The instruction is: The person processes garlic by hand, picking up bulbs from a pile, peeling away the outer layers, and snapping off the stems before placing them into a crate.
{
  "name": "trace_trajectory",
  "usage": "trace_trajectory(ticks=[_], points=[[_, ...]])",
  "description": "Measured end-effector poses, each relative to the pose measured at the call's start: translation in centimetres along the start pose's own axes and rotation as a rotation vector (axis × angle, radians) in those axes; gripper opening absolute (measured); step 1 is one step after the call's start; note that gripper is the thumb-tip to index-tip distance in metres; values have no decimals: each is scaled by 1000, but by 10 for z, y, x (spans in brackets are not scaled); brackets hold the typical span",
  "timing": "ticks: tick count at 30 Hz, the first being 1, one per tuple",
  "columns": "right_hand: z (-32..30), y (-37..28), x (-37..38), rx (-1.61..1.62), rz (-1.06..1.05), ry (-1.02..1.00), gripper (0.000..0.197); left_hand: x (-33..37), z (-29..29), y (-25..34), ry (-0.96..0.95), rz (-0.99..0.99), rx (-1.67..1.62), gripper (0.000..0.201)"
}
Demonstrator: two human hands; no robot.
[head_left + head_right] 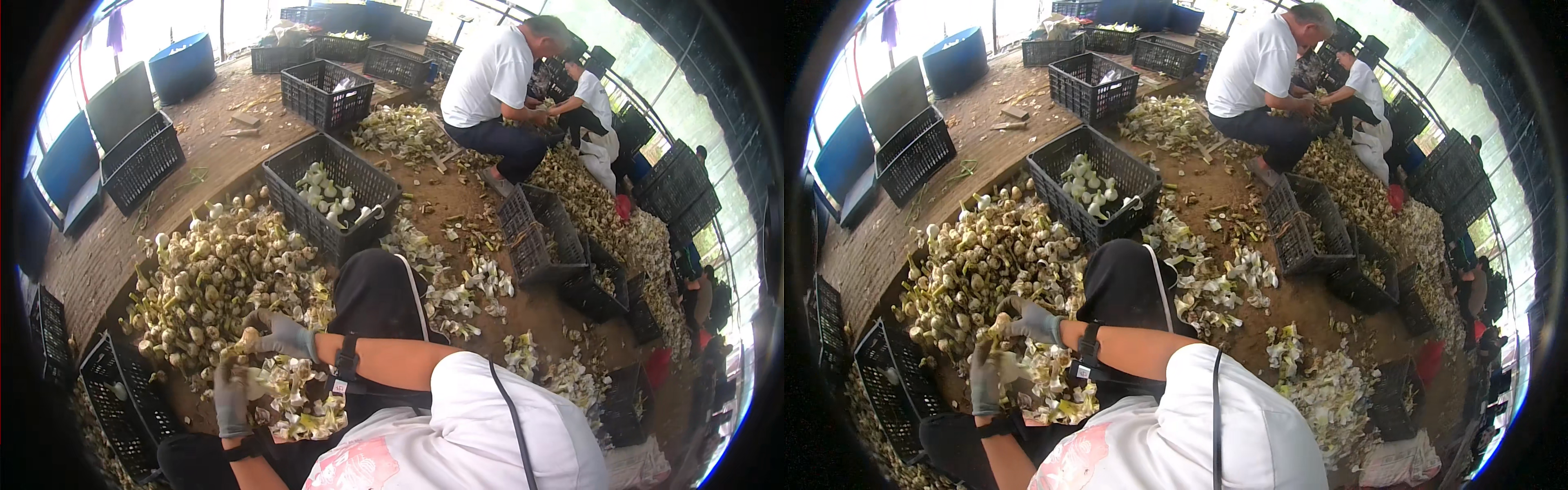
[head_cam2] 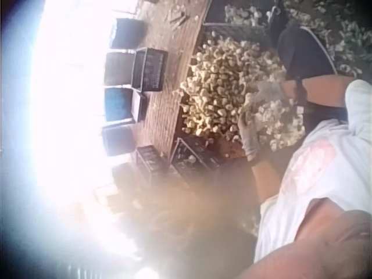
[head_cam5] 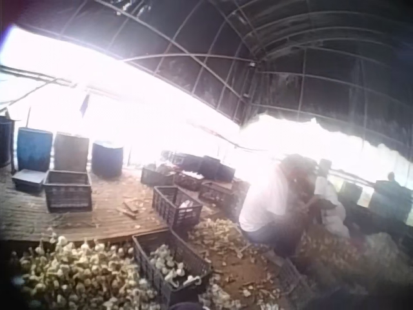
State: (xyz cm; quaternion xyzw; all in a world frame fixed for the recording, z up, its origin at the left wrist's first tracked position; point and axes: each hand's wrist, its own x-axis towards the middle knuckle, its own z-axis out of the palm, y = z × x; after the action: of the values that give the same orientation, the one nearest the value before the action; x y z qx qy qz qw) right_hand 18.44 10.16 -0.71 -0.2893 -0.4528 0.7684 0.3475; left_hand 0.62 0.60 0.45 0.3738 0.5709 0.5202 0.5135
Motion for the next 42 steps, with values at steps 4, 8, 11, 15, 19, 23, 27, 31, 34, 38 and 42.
trace_trajectory(ticks=[4,8,11,15,19,23,27,31,34,38,42], points=[[7,19,3,-305,-391,19,45,0,17,10,-124,-118,-307,40],[10,9,0,-835,-795,-67,33,12,13,4,-220,-181,-753,42],[11,2,-7,-1145,-976,-13,31,14,18,1,-115,-188,-747,38],[10,-2,-8,-1221,-1046,-10,28,12,33,5,31,-115,-727,33],[3,2,-7,-1255,-1075,0,26,17,25,0,10,-120,-694,33],[1,4,-6,-1225,-1056,-37,21,16,21,5,-71,-125,-701,34],[15,12,2,-981,-965,-35,29,-2,20,21,64,-37,-621,38],[5,31,10,-741,-650,0,35,-15,56,71,214,-76,-413,45],[-6,38,13,-10,-491,-53,43,14,28,7,208,237,50,36],[7,10,-2,215,-183,-94,42,15,32,2,211,244,-159,26],[3,-12,-2,192,134,-173,41,11,28,-3,210,387,109,26]])
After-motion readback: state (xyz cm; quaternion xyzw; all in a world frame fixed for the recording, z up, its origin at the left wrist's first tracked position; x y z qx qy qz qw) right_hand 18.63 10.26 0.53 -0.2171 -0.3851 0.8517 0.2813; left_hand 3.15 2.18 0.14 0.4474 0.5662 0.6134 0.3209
